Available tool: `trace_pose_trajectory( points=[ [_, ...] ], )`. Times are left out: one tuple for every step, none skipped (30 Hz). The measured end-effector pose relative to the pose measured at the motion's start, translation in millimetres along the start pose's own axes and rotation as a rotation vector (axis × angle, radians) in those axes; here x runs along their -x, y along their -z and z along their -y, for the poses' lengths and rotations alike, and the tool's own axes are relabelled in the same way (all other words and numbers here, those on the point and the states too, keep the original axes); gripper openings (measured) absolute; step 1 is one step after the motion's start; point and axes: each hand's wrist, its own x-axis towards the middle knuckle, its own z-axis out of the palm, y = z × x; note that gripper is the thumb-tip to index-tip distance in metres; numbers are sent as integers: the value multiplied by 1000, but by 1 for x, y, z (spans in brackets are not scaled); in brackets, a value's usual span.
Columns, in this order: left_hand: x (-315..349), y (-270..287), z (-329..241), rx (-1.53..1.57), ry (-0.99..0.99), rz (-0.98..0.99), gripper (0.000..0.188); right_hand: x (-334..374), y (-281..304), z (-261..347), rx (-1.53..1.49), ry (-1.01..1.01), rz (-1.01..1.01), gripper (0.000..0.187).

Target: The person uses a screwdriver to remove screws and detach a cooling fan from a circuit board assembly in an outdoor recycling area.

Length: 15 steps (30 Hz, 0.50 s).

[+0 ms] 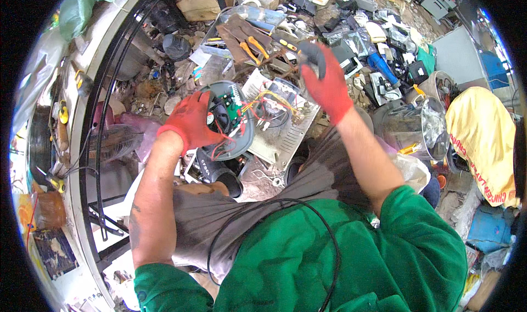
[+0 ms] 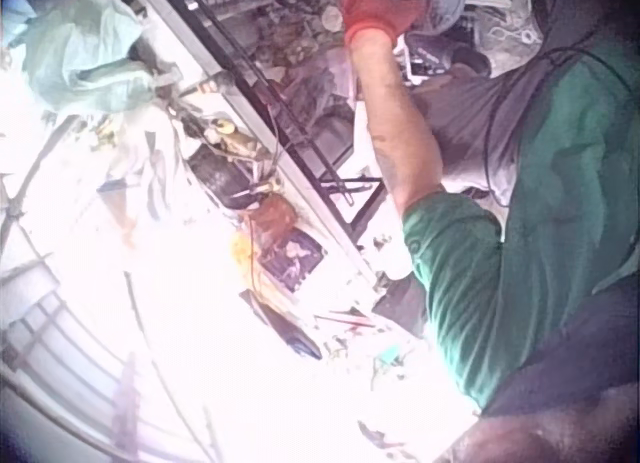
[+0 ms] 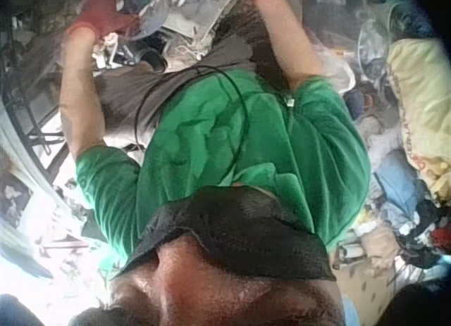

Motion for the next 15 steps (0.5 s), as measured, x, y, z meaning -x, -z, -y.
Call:
trace_pose_trajectory(
  points=[
    [3, -4, 5, 12, 6, -78, 107, -18, -4, -6, 86, -36, -44, 52],
    [2, -2, 0, 1, 13, -92, 104, -33, -5, -22, 201, -78, -14, 60],
    [-2, 1, -14, -8, 17, -111, 101, -43, -6, -45, 321, -119, 13, 67],
    [-3, 4, -25, -19, 29, -130, 98, -51, -10, -62, 433, -157, 42, 75],
    [-2, 0, -30, -7, 30, -148, 101, -56, -16, -70, 401, -246, 109, 78],
    [-1, -10, -33, -70, 56, -184, 103, -62, -22, -75, 370, -332, 176, 81],
    [-5, -11, -35, -34, 55, -131, 103, -66, -23, -84, 347, -422, 240, 84],
    [-9, -11, -35, 4, 51, -79, 103, -69, -22, -94, 332, -398, 243, 82],
    [-15, -14, -31, 36, 10, -78, 104, -69, -20, -109, 323, -376, 243, 81],
    [-11, -19, -16, 58, 5, -58, 105, -69, -36, -99, 282, -354, 270, 80],
    [-9, -25, -2, 81, -2, -39, 106, -65, -46, -89, 159, -336, 267, 71],
    [-10, -29, 3, 109, -12, -29, 108, -65, -51, -88, 151, -372, 265, 68],
    [-10, -33, 9, 136, -21, -19, 110, -65, -54, -86, 143, -407, 264, 65],
    [-11, -36, 16, 162, -29, -9, 112, -66, -58, -85, 134, -442, 263, 61],
    [-22, -38, 13, 189, -76, 3, 115, -68, -45, -105, 173, -377, 220, 48]
  ],
)
